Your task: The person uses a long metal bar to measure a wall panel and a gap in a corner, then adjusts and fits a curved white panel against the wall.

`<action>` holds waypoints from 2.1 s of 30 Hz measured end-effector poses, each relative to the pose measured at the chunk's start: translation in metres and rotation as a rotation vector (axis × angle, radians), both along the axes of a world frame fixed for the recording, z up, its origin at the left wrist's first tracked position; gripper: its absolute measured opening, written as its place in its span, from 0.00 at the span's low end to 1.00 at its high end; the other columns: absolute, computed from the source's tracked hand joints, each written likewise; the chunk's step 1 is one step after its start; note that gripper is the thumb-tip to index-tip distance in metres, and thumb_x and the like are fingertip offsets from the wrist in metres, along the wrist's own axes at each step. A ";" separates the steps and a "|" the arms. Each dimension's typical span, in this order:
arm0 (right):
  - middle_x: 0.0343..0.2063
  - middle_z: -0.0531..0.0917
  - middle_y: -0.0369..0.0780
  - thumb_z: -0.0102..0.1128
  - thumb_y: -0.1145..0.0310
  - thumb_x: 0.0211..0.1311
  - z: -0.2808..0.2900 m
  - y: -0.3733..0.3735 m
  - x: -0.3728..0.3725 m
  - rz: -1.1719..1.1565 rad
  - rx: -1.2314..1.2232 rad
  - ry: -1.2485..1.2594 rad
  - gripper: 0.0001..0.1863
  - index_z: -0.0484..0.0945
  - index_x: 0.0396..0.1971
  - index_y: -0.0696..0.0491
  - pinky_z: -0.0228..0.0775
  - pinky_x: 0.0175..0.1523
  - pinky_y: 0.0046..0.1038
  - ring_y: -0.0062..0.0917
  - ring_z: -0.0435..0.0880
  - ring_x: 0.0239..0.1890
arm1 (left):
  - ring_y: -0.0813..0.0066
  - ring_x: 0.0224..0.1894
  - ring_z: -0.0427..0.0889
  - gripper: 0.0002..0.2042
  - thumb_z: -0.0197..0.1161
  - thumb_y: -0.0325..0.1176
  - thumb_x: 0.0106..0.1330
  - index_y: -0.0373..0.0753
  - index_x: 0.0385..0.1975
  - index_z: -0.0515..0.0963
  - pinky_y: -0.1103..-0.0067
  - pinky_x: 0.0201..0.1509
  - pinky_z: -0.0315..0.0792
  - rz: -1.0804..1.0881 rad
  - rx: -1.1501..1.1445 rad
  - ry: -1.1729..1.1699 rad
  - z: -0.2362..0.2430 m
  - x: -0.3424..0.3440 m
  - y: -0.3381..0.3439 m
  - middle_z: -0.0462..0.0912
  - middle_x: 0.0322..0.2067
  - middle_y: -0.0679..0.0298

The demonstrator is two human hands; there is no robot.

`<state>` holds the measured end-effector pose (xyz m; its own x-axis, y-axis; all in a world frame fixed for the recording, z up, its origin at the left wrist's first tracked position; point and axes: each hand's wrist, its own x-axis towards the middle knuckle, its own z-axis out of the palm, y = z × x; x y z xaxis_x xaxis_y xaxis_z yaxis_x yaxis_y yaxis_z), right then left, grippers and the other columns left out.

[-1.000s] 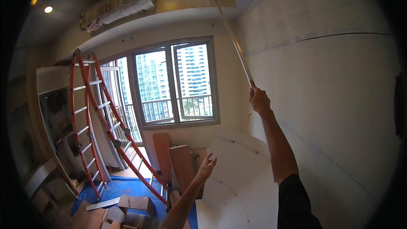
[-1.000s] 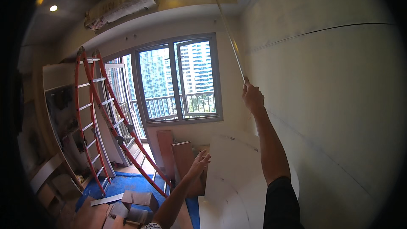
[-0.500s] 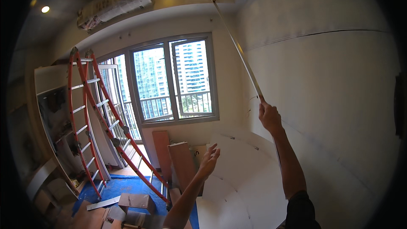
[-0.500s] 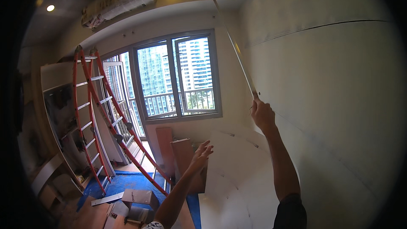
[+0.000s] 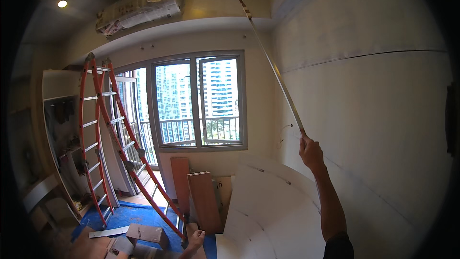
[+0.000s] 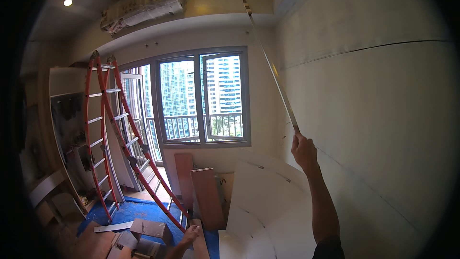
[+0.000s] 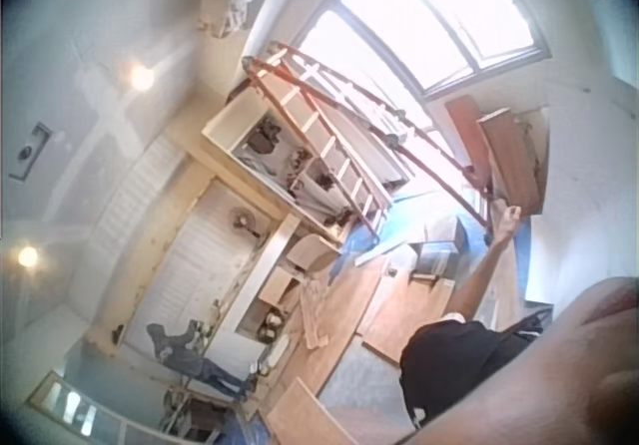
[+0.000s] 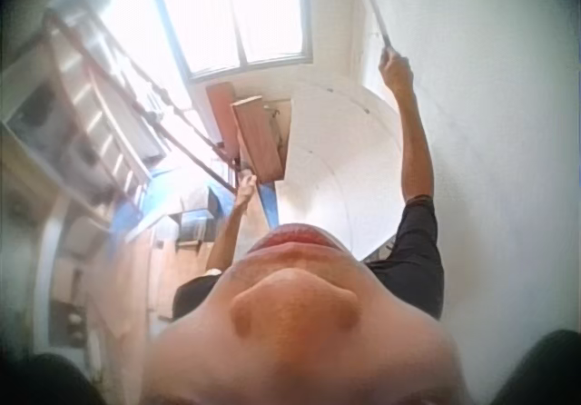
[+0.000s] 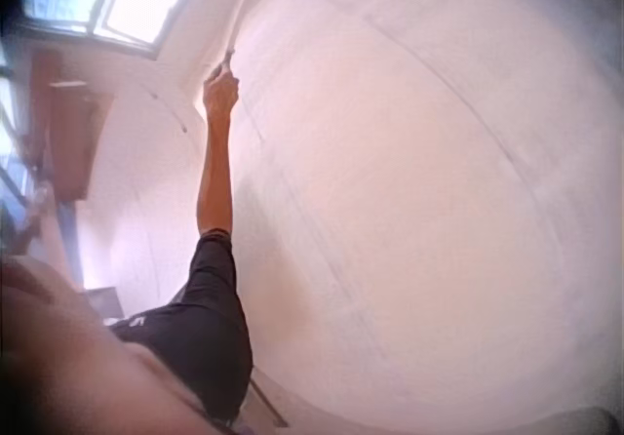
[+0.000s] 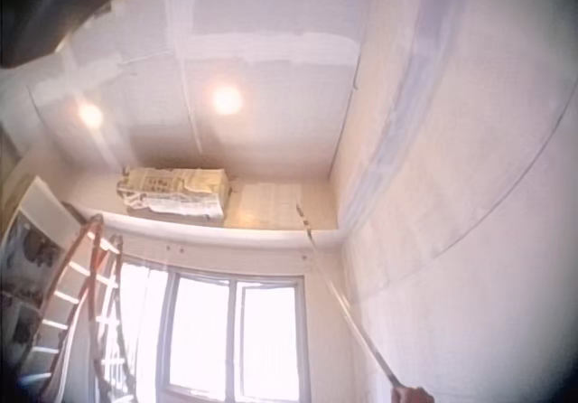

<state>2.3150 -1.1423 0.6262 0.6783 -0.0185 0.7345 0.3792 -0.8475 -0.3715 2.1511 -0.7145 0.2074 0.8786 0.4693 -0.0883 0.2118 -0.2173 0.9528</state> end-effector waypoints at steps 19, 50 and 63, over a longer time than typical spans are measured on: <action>0.40 0.84 0.52 0.45 0.57 0.72 0.144 0.045 0.060 0.019 0.011 -0.146 0.23 0.71 0.63 0.47 0.77 0.51 0.46 0.47 0.84 0.43 | 0.71 0.37 0.81 0.26 0.60 0.47 0.69 0.31 0.57 0.70 0.76 0.41 0.77 0.198 -0.101 -0.091 -0.089 -0.051 0.015 0.79 0.46 0.56; 0.35 0.84 0.54 0.47 0.59 0.71 0.102 0.070 0.036 0.000 -0.066 -0.170 0.24 0.70 0.64 0.49 0.78 0.46 0.46 0.47 0.84 0.38 | 0.57 0.63 0.71 0.29 0.52 0.52 0.72 0.35 0.63 0.68 0.67 0.67 0.64 0.089 0.036 0.035 -0.055 -0.109 -0.003 0.75 0.59 0.49; 0.14 0.78 0.51 0.46 0.62 0.71 -0.134 0.035 -0.083 0.086 -0.054 0.037 0.27 0.61 0.70 0.42 0.76 0.31 0.48 0.50 0.81 0.21 | 0.51 0.64 0.68 0.28 0.53 0.50 0.70 0.36 0.62 0.68 0.64 0.67 0.62 0.082 0.149 0.159 -0.109 -0.199 0.010 0.73 0.59 0.47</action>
